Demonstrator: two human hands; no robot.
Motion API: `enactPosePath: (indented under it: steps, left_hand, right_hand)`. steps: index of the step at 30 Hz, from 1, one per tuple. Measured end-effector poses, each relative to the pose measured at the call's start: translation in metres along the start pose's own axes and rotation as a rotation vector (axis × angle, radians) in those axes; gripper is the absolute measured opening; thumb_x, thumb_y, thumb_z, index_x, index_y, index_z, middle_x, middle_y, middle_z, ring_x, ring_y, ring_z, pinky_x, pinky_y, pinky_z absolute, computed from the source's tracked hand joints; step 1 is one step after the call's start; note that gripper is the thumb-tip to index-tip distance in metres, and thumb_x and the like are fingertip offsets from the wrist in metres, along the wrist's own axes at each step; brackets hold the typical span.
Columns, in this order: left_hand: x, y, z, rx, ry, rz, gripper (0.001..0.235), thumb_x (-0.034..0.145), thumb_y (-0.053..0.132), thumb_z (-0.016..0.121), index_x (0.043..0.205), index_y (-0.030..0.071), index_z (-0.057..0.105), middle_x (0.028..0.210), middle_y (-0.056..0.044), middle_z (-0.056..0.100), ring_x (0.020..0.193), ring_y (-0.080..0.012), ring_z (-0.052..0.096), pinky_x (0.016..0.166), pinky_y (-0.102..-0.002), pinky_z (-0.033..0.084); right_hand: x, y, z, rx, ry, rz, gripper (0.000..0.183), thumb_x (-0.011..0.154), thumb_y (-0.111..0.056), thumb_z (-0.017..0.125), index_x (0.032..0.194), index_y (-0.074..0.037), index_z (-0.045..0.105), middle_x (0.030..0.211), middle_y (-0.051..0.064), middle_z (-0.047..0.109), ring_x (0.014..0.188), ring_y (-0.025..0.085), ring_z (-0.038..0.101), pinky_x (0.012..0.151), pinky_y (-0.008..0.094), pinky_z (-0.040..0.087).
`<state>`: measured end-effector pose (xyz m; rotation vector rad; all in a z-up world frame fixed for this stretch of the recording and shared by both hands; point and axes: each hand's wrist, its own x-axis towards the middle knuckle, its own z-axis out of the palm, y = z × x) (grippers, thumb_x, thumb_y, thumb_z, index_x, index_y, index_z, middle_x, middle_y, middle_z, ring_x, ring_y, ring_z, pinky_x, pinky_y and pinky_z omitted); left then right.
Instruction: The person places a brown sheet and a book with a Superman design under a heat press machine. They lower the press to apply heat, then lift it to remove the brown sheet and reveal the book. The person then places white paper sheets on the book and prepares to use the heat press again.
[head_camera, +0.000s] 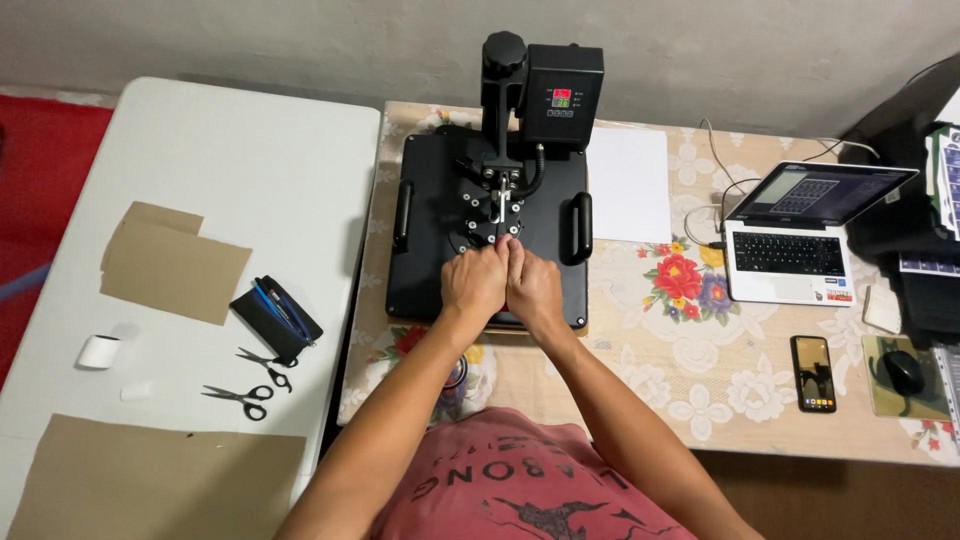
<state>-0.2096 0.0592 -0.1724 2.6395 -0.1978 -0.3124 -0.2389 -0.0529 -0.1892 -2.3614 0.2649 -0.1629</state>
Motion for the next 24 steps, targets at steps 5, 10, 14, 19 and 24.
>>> enactPosePath:
  steps: [5,10,14,19,24]
  left_hand:
    - [-0.006,0.014,-0.014,-0.047,-0.11,-0.145,0.089,0.12,0.063,0.019,0.116,0.003,0.084,0.112,-0.029,0.086,0.12,-0.0508,0.08,0.106,-0.061,0.06]
    - [-0.014,0.014,-0.024,-0.09,-0.069,-0.143,0.087,0.119,0.064,0.025,0.113,0.002,0.085,0.108,-0.029,0.086,0.116,-0.0518,0.081,0.104,-0.063,0.061]
    - [-0.015,0.007,-0.023,-0.042,-0.04,-0.054,0.056,0.113,0.04,0.043,0.108,0.002,0.085,0.098,-0.023,0.086,0.106,-0.0505,0.083,0.094,-0.062,0.065]
    - [-0.017,0.009,-0.025,-0.026,-0.016,-0.048,0.05,0.11,0.028,0.042,0.107,0.003,0.085,0.094,-0.021,0.087,0.103,-0.0488,0.084,0.092,-0.061,0.066]
    - [-0.026,0.02,-0.044,-0.004,-0.034,-0.031,0.031,0.101,0.016,0.058,0.104,0.001,0.085,0.095,-0.023,0.087,0.102,-0.0487,0.084,0.092,-0.06,0.067]
  right_hand:
    - [-0.002,-0.004,-0.004,0.039,-0.004,0.009,0.078,0.122,-0.054,0.035,0.074,-0.003,0.071,0.072,0.027,0.074,0.08,0.053,0.076,0.072,0.062,0.057]
    - [-0.005,-0.007,-0.005,0.028,-0.027,0.006,0.081,0.123,-0.054,0.033,0.076,-0.002,0.072,0.073,0.029,0.074,0.081,0.055,0.074,0.073,0.064,0.055]
    - [-0.009,-0.012,-0.01,0.06,-0.044,-0.007,0.083,0.124,-0.056,0.027,0.073,-0.005,0.068,0.069,0.027,0.071,0.075,0.052,0.073,0.069,0.06,0.055]
    - [-0.007,-0.005,-0.009,0.032,-0.073,-0.016,0.086,0.122,-0.065,0.024,0.072,-0.009,0.066,0.067,0.026,0.071,0.075,0.052,0.074,0.068,0.059,0.057]
    - [-0.005,-0.009,-0.013,-0.009,-0.122,0.006,0.088,0.122,-0.066,0.023,0.073,-0.007,0.067,0.066,0.027,0.072,0.075,0.052,0.076,0.068,0.059,0.058]
